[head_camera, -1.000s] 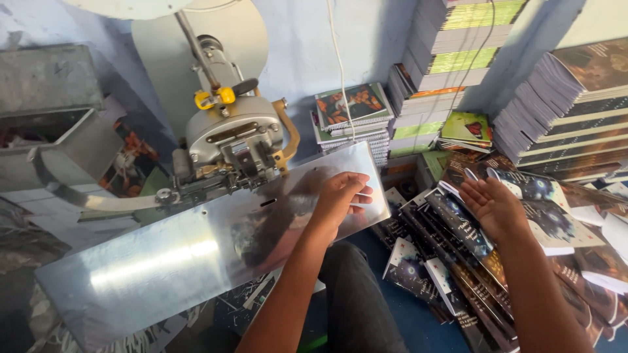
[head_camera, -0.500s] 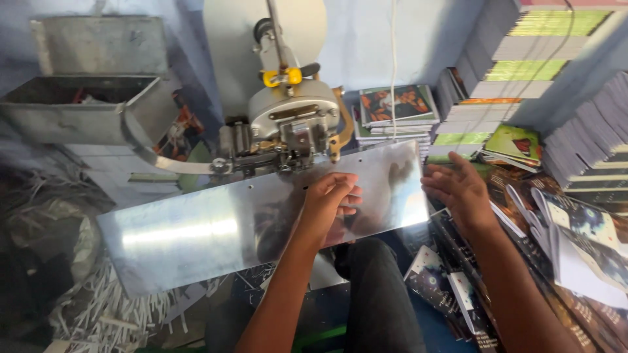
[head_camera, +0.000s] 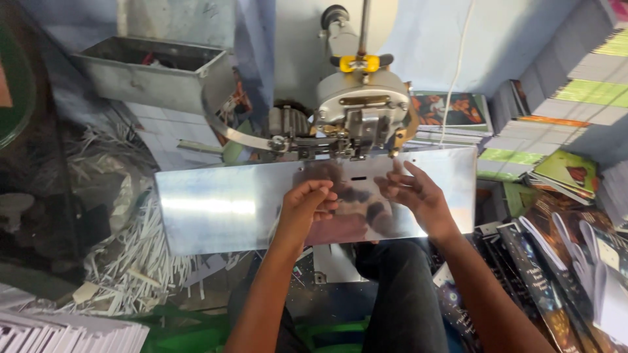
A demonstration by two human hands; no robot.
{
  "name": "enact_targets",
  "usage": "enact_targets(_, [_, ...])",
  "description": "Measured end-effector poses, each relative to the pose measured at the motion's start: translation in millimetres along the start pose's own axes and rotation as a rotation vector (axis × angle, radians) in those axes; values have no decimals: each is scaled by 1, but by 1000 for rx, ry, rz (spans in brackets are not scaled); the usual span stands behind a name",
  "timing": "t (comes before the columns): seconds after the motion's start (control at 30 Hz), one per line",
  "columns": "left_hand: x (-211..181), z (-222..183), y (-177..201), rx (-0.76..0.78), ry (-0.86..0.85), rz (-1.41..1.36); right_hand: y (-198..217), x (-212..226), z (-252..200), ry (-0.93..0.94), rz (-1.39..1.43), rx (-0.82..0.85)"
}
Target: The person repeatedly picks up a book, places it into a binding machine, and removes it after the machine cycles. The person handles multiple books with different covers, stacking the finished items to the right.
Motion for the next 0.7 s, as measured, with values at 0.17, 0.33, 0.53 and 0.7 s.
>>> enact_targets(0.17, [-20, -10, 25, -71, -40, -28, -47, 18, 10, 71, -351, 96])
enact_targets(0.33, [-34, -26, 51, -163, -57, -17, -95, 21, 13, 157, -538, 107])
enact_targets(0.53, [-45, -53, 85, -267, -85, 4, -145, 16, 24, 494, -935, 234])
enact_targets(0.7, [-57, -79, 115, -350, -104, 29, -185, 4, 43, 626, -1104, 283])
Point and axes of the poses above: each hand's wrist, its own z-axis towards the middle knuckle, its own y-axis out of the back of the hand, x = y × z, the point moved 4 cm from there along z, towards the middle knuckle, and after that the axes turned 3 degrees about -z, right-handed, at the moved point
